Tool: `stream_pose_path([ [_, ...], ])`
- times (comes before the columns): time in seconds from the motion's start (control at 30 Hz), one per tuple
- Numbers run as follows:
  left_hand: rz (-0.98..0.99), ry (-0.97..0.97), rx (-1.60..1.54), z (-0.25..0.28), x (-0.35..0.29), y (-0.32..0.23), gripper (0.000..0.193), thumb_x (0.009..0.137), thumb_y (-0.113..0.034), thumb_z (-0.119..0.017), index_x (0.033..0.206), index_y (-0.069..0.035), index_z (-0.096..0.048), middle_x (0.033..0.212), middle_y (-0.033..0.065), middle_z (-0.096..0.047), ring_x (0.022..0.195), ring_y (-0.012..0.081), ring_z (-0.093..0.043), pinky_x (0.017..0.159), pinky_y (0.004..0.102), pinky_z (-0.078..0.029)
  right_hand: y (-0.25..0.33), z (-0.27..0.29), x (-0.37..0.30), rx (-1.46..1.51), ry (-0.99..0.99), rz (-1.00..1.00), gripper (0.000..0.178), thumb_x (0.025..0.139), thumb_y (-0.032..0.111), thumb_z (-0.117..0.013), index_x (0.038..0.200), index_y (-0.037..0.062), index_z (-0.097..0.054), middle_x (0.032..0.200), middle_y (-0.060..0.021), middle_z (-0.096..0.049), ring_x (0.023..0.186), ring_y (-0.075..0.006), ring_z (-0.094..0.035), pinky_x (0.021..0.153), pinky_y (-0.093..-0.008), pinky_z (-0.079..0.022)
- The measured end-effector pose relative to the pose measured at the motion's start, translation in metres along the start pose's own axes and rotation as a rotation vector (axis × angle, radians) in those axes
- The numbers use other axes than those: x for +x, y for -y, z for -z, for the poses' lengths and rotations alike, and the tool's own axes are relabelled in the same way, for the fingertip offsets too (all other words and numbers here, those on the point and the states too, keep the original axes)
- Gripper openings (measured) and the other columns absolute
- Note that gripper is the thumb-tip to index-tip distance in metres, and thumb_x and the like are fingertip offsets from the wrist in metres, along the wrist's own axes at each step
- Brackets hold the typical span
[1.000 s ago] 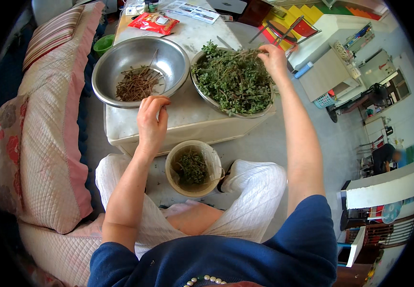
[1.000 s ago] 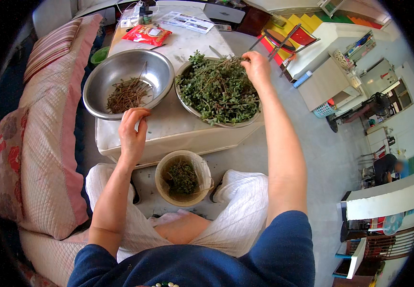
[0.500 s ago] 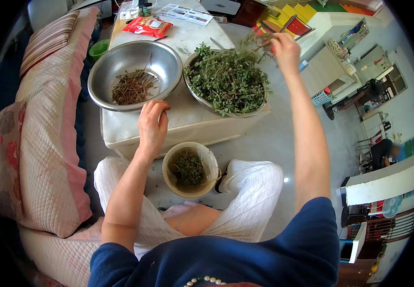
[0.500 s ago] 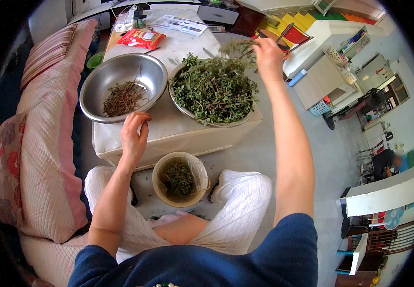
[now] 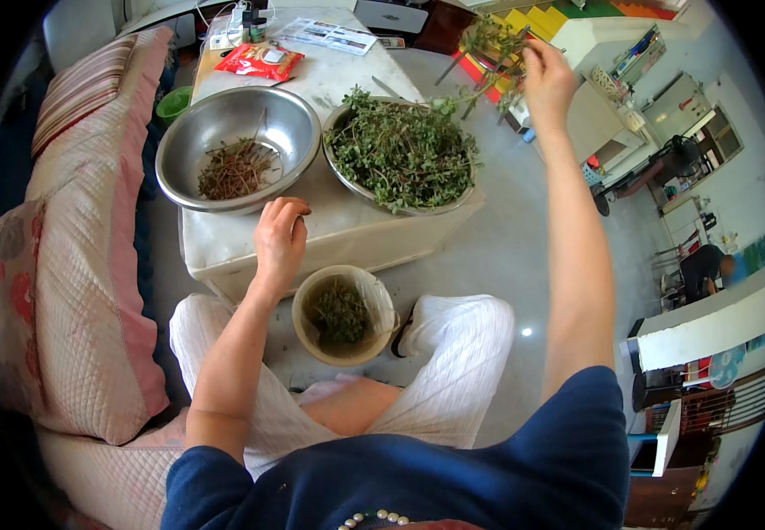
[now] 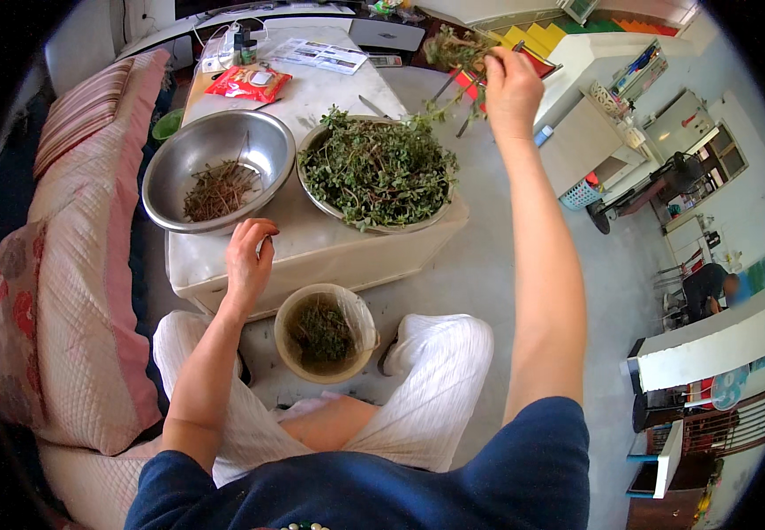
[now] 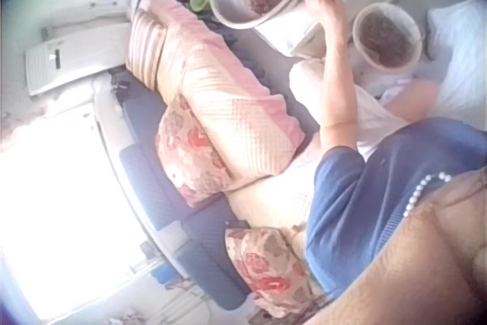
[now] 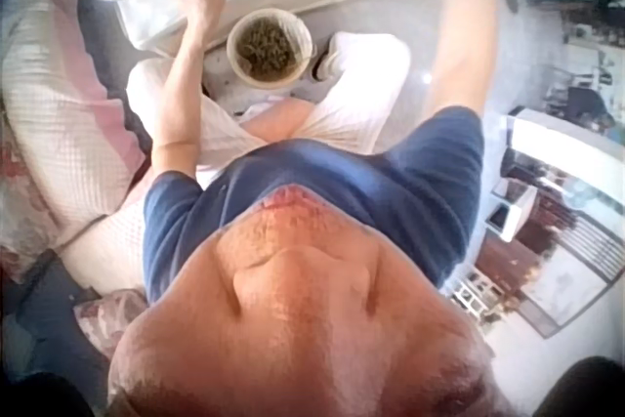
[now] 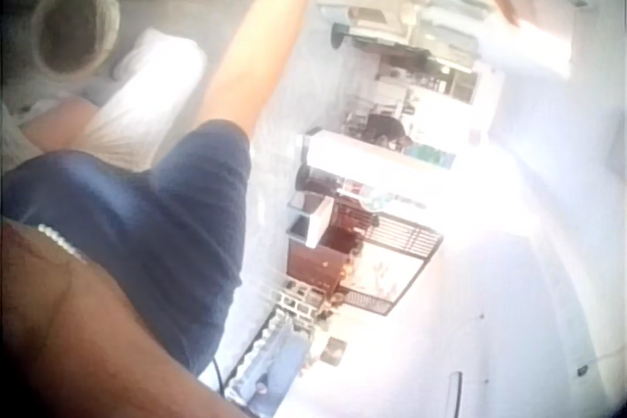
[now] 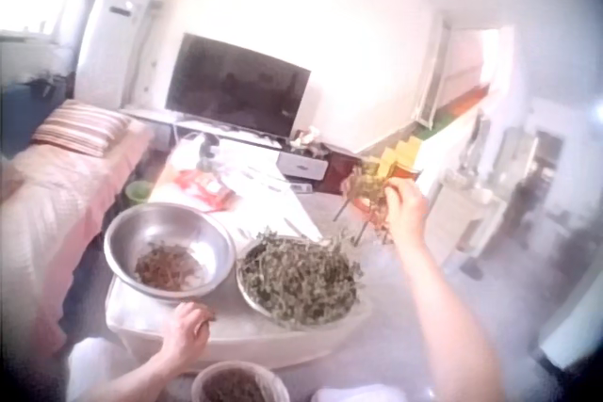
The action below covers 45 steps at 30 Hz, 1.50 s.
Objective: The person sits cross-legged on the floor and strips leaves from green herb stems by hand. They place the separated leaves into a small bowl held between their legs and discard the bare stems into a larger metal bowl on the table.
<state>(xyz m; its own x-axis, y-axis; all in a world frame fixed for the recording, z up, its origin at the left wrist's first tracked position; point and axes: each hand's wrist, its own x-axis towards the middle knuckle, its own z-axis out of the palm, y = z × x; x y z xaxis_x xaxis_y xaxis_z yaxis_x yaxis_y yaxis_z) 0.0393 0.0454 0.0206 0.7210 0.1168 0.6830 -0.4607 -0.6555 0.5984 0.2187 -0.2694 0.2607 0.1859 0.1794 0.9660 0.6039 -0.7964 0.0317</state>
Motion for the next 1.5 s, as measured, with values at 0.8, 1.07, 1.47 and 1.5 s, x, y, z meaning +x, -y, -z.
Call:
stream_pose_path([
  [0.8, 0.781, 0.425, -1.083, 0.021, -0.013, -0.025, 0.017, 0.094, -0.015, -0.051, 0.101, -0.003, -0.061, 0.089, 0.0009, -0.060, 0.074, 0.0056, -0.051, 0.069, 0.0201, -0.043, 0.176, 0.049, -0.197, 0.888, 0.896, -0.848, 0.012, 0.084, 0.010, -0.064, 0.085, -0.0016, -0.065, 0.069, 0.0030, -0.059, 0.063, -0.0034, -0.048, 0.055, -0.0208, -0.038],
  [1.07, 0.991, 0.659, -1.156, 0.010, -0.026, -0.015, 0.027, 0.095, -0.026, -0.048, 0.100, -0.004, -0.062, 0.091, 0.0009, -0.062, 0.069, 0.0040, -0.050, 0.058, 0.0182, -0.039, 0.174, 0.040, -0.223, 0.948, 0.936, -0.845, 0.010, 0.083, 0.007, -0.065, 0.086, -0.0026, -0.064, 0.071, 0.0019, -0.061, 0.065, -0.0041, -0.050, 0.057, -0.0207, -0.040],
  [1.47, 0.919, 0.808, -0.959, -0.004, -0.033, -0.033, 0.018, 0.090, -0.017, -0.055, 0.092, -0.002, -0.065, 0.081, -0.0011, -0.062, 0.063, 0.0038, -0.043, 0.055, 0.0192, -0.034, 0.163, 0.045, -0.228, 0.887, 0.978, -0.693, 0.007, 0.081, 0.003, -0.064, 0.083, -0.0035, -0.062, 0.069, -0.0019, -0.057, 0.061, -0.0068, -0.048, 0.054, -0.0227, -0.039],
  [1.5, 0.894, 0.826, -0.924, -0.004, -0.033, -0.032, 0.018, 0.090, -0.017, -0.054, 0.092, -0.002, -0.064, 0.082, -0.0014, -0.062, 0.063, 0.0037, -0.043, 0.055, 0.0194, -0.034, 0.161, 0.046, -0.229, 0.891, 0.989, -0.695, 0.007, 0.081, 0.003, -0.064, 0.083, -0.0036, -0.062, 0.069, -0.0021, -0.056, 0.060, -0.0070, -0.048, 0.054, -0.0227, -0.039],
])
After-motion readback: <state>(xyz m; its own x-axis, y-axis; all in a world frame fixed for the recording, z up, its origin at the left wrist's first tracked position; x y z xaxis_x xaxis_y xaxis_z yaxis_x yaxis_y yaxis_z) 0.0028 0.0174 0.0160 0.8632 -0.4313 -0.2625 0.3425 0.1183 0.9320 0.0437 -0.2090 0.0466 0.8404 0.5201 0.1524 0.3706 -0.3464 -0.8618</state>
